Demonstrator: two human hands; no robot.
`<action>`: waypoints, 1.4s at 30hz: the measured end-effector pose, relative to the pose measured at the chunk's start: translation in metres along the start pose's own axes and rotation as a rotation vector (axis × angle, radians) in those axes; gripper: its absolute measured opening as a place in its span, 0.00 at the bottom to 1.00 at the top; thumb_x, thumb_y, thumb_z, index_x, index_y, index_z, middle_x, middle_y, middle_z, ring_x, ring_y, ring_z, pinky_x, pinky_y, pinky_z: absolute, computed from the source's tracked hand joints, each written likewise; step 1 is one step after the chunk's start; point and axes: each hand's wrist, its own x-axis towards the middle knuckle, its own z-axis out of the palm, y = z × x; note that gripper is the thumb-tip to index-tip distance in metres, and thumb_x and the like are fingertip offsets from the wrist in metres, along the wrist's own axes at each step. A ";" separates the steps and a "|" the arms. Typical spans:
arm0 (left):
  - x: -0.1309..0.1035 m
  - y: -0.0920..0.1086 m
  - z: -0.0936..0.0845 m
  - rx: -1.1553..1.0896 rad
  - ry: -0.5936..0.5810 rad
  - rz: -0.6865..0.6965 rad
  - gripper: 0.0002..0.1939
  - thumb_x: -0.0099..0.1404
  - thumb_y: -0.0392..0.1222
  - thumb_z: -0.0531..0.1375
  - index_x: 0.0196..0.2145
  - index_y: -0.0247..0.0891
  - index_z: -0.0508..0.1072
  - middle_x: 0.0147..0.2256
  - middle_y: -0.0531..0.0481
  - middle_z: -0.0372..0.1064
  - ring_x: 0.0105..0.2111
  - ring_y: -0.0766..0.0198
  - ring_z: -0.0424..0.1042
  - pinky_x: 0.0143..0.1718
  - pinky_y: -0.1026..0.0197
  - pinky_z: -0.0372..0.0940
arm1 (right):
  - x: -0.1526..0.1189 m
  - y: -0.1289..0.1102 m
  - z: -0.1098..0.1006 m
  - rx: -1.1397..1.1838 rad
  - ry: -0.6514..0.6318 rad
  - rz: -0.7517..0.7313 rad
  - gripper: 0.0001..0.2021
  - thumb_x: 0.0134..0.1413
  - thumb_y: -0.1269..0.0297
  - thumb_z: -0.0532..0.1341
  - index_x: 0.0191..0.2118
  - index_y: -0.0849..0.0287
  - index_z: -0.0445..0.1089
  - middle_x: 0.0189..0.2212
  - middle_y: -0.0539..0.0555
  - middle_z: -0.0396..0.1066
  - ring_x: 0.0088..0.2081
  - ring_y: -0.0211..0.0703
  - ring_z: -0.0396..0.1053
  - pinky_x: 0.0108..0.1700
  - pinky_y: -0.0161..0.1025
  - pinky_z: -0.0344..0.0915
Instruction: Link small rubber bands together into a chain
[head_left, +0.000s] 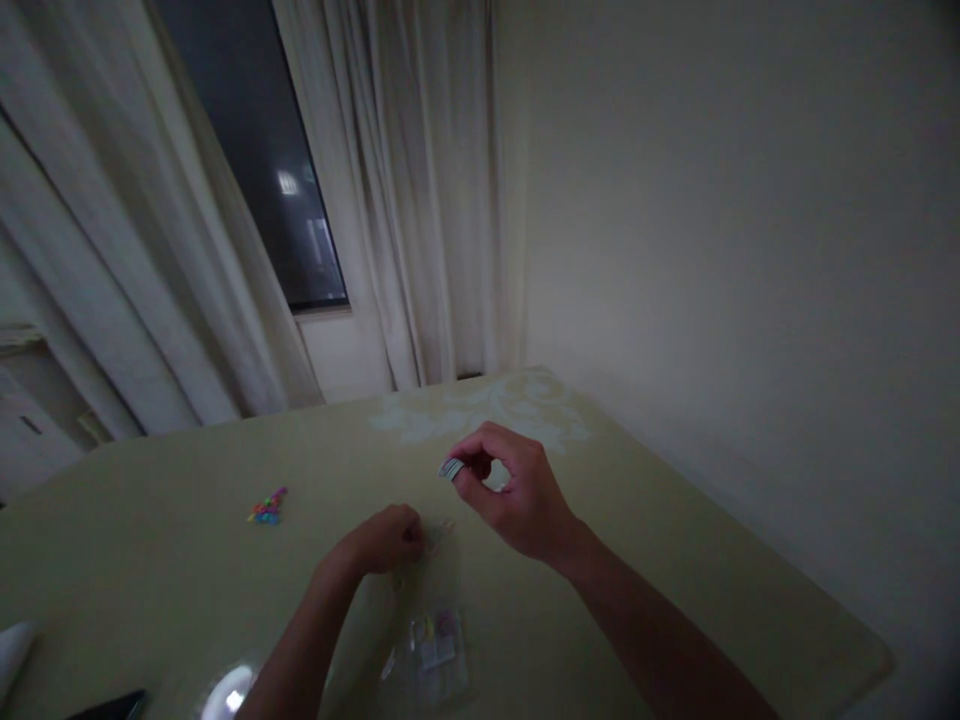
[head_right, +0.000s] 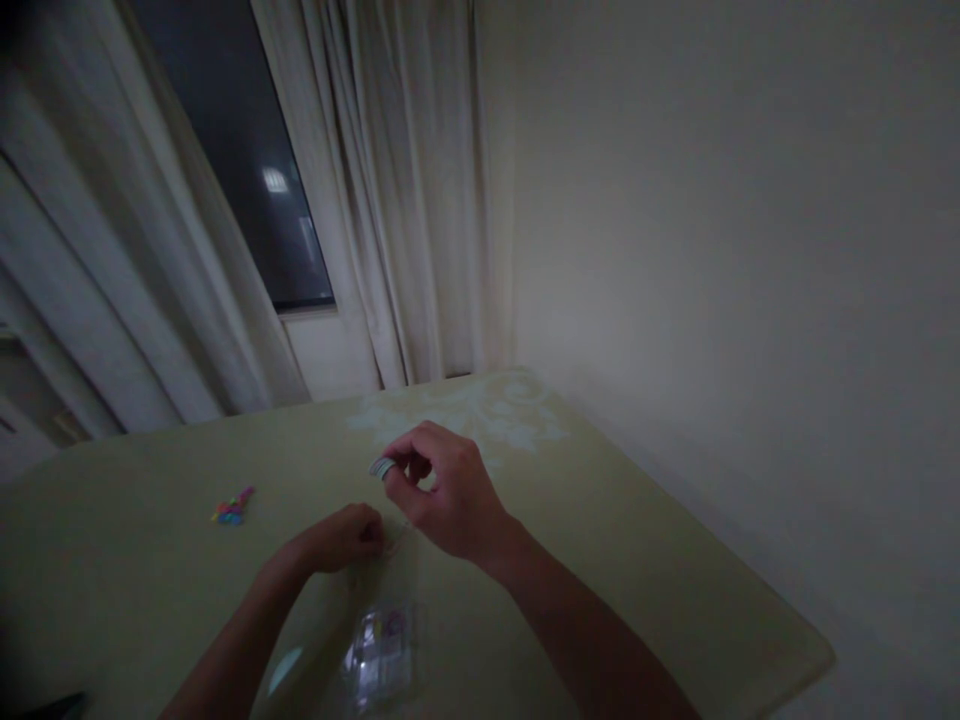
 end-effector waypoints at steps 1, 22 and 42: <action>-0.001 0.001 -0.001 -0.004 -0.001 0.000 0.08 0.53 0.37 0.58 0.26 0.36 0.78 0.25 0.52 0.74 0.29 0.60 0.71 0.29 0.63 0.58 | 0.000 0.000 0.000 -0.003 0.006 -0.008 0.04 0.57 0.74 0.64 0.36 0.59 0.75 0.28 0.47 0.70 0.29 0.35 0.67 0.33 0.33 0.65; -0.067 0.080 -0.071 -0.741 1.007 0.424 0.06 0.63 0.42 0.70 0.38 0.41 0.81 0.37 0.49 0.81 0.37 0.61 0.80 0.43 0.60 0.75 | -0.001 0.003 -0.003 0.000 -0.090 -0.039 0.03 0.62 0.73 0.66 0.40 0.58 0.77 0.31 0.49 0.73 0.31 0.36 0.69 0.35 0.33 0.66; -0.086 0.116 -0.073 -0.853 0.832 0.579 0.06 0.64 0.34 0.70 0.36 0.45 0.85 0.41 0.49 0.84 0.42 0.61 0.82 0.46 0.63 0.78 | -0.003 0.007 -0.003 -0.232 0.014 -0.196 0.01 0.65 0.70 0.64 0.40 0.58 0.74 0.32 0.52 0.73 0.31 0.39 0.69 0.35 0.38 0.67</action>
